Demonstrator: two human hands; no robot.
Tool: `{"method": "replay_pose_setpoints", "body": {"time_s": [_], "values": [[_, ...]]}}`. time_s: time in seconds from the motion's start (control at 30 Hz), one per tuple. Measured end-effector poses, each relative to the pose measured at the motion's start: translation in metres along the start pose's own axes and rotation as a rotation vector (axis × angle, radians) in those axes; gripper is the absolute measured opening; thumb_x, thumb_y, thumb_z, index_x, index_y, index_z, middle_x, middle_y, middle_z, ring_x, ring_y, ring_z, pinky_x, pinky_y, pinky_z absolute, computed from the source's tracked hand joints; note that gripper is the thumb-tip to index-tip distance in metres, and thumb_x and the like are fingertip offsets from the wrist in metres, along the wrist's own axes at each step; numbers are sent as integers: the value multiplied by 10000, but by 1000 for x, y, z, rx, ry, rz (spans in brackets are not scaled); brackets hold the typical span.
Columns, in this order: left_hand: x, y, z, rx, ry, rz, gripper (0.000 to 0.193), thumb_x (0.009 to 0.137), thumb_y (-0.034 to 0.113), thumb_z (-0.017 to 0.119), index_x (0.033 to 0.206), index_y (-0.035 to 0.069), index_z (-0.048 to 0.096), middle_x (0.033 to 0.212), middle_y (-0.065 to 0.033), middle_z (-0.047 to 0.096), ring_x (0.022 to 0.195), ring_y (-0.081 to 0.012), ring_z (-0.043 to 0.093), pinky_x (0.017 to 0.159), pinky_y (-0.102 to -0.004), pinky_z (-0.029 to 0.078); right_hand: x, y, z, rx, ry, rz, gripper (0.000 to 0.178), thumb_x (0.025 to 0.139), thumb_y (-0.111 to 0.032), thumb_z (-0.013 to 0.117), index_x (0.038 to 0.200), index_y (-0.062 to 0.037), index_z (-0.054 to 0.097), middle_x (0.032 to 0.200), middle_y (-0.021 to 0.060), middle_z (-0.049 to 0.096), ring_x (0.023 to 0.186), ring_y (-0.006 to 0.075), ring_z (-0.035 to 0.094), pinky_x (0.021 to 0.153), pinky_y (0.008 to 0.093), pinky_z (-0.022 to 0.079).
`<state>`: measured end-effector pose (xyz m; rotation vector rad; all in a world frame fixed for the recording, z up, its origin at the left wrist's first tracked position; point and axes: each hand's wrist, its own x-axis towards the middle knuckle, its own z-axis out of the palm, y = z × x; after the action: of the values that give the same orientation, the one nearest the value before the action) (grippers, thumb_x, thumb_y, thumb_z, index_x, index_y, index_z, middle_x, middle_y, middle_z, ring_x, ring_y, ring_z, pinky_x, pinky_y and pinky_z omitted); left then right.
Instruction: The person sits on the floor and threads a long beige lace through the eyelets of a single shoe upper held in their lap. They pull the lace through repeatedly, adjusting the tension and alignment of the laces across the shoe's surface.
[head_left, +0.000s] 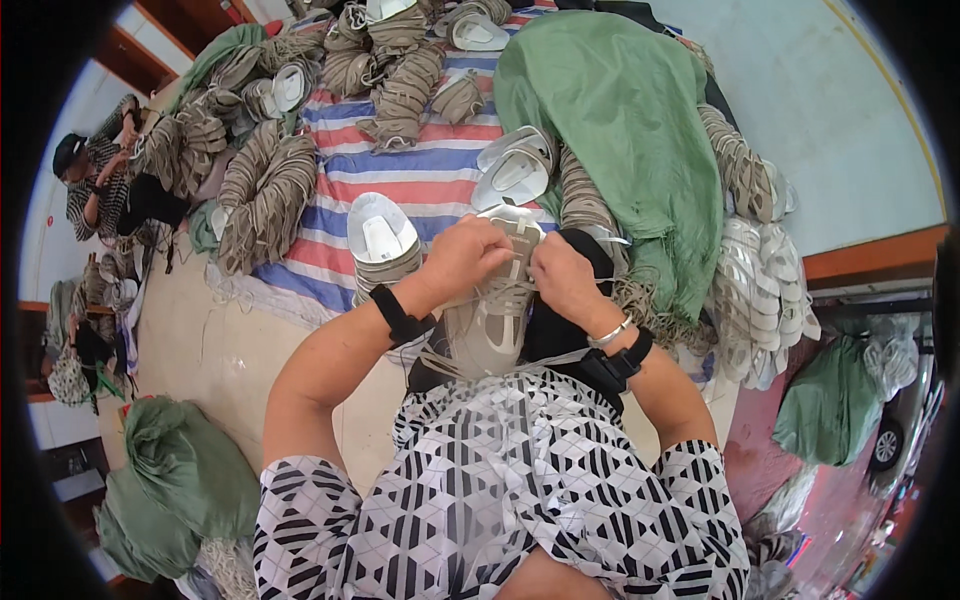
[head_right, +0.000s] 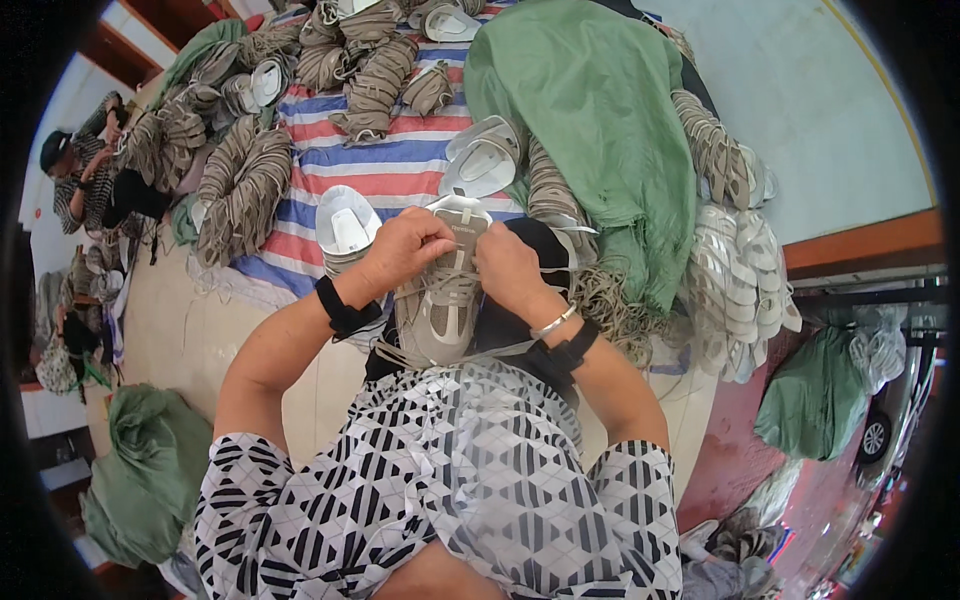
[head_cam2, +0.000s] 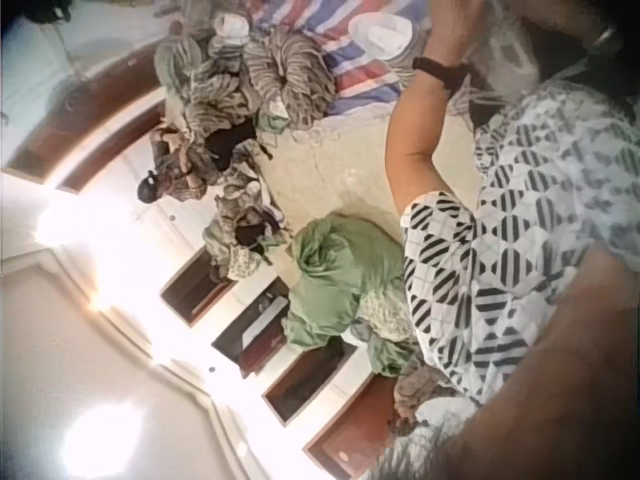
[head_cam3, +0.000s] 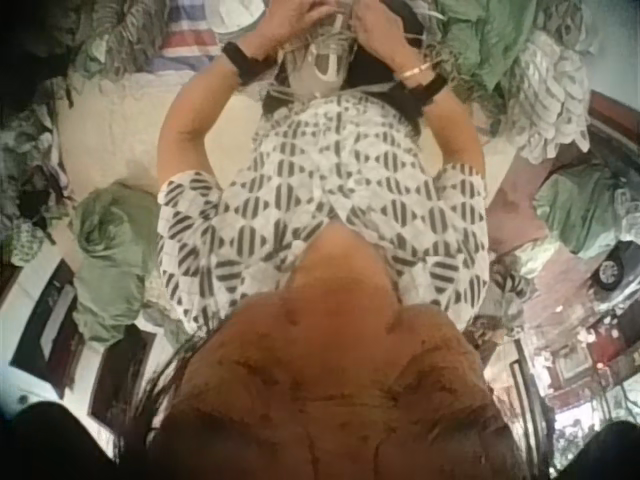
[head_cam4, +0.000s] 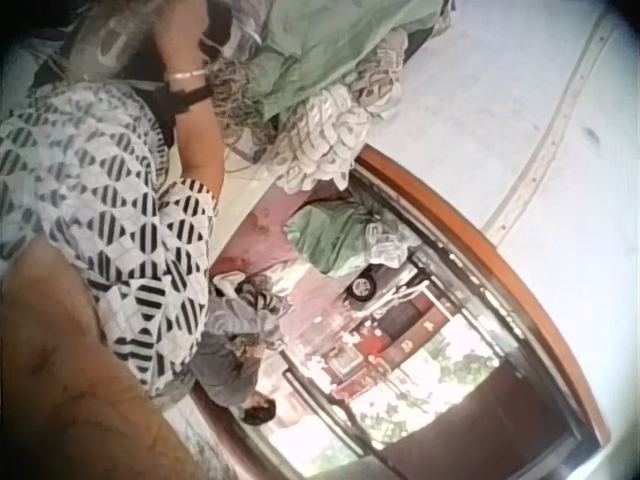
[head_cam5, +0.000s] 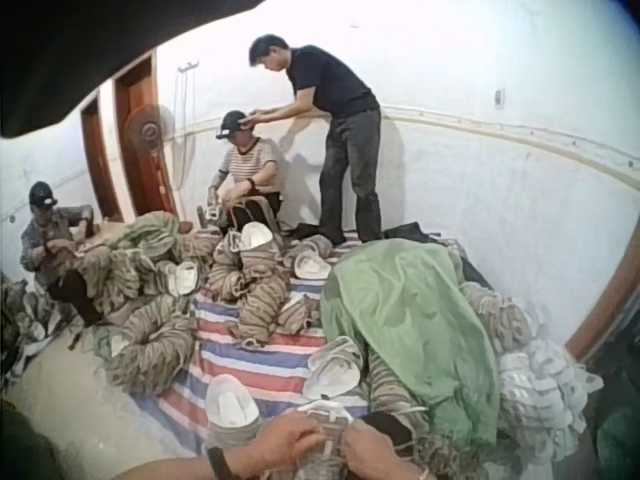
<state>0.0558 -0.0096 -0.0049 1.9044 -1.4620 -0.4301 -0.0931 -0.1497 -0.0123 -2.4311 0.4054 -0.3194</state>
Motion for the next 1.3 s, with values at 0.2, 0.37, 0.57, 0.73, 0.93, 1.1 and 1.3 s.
{"method": "replay_pose_setpoints", "body": {"time_s": [0.2, 0.37, 0.57, 0.73, 0.93, 1.1, 1.3], "values": [[10, 0, -16, 179, -143, 163, 84, 775, 142, 676, 841, 94, 658, 837, -78, 628, 822, -294, 603, 690, -391, 492, 15, 29, -36, 1531, 435, 260, 148, 901, -157, 575, 938, -15, 594, 806, 52, 633, 710, 131, 591, 698, 288, 495], [21, 13, -15, 496, -271, 179, 67, 782, 150, 618, 795, 84, 617, 845, -81, 619, 848, -313, 608, 688, -417, 504, -6, 47, -22, 1424, 86, 436, 133, 916, -164, 578, 938, -35, 552, 724, 49, 610, 539, 118, 566, 544, 267, 516], [17, 26, 1, 422, -196, 23, 76, 777, 151, 612, 757, 78, 601, 826, -74, 613, 855, -308, 576, 686, -433, 484, -20, 54, -4, 1379, 149, 530, 168, 916, -139, 583, 1025, -10, 577, 759, 62, 636, 537, 99, 581, 506, 235, 511], [14, 28, 4, 143, -218, -65, 87, 776, 164, 647, 768, 78, 643, 823, -63, 631, 852, -280, 540, 735, -373, 446, -22, 52, -4, 1451, 167, 507, 177, 922, -153, 579, 1031, -15, 600, 796, 71, 657, 577, 91, 602, 496, 217, 500], [7, 38, 8, 178, -67, -141, 171, 769, 94, 636, 939, 116, 649, 812, -35, 629, 859, -250, 547, 760, -362, 450, -16, 37, -1, 1091, 151, 294, 138, 898, -112, 544, 963, -2, 596, 752, 39, 648, 534, 69, 560, 480, 205, 461], [6, 48, 18, 167, -80, -193, 241, 761, 88, 632, 995, 146, 646, 814, -16, 624, 900, -242, 546, 761, -353, 455, 8, 32, 0, 776, -14, 228, 128, 876, -95, 544, 912, 13, 602, 716, 61, 641, 479, 105, 562, 449, 253, 455], [3, 48, 21, 620, -84, 237, 192, 731, 132, 657, 921, 163, 660, 918, 6, 618, 889, -212, 535, 748, -352, 442, 17, 39, 8, 961, -37, 355, 127, 902, -105, 568, 932, 9, 617, 690, 60, 642, 426, 80, 532, 379, 217, 416]]}}
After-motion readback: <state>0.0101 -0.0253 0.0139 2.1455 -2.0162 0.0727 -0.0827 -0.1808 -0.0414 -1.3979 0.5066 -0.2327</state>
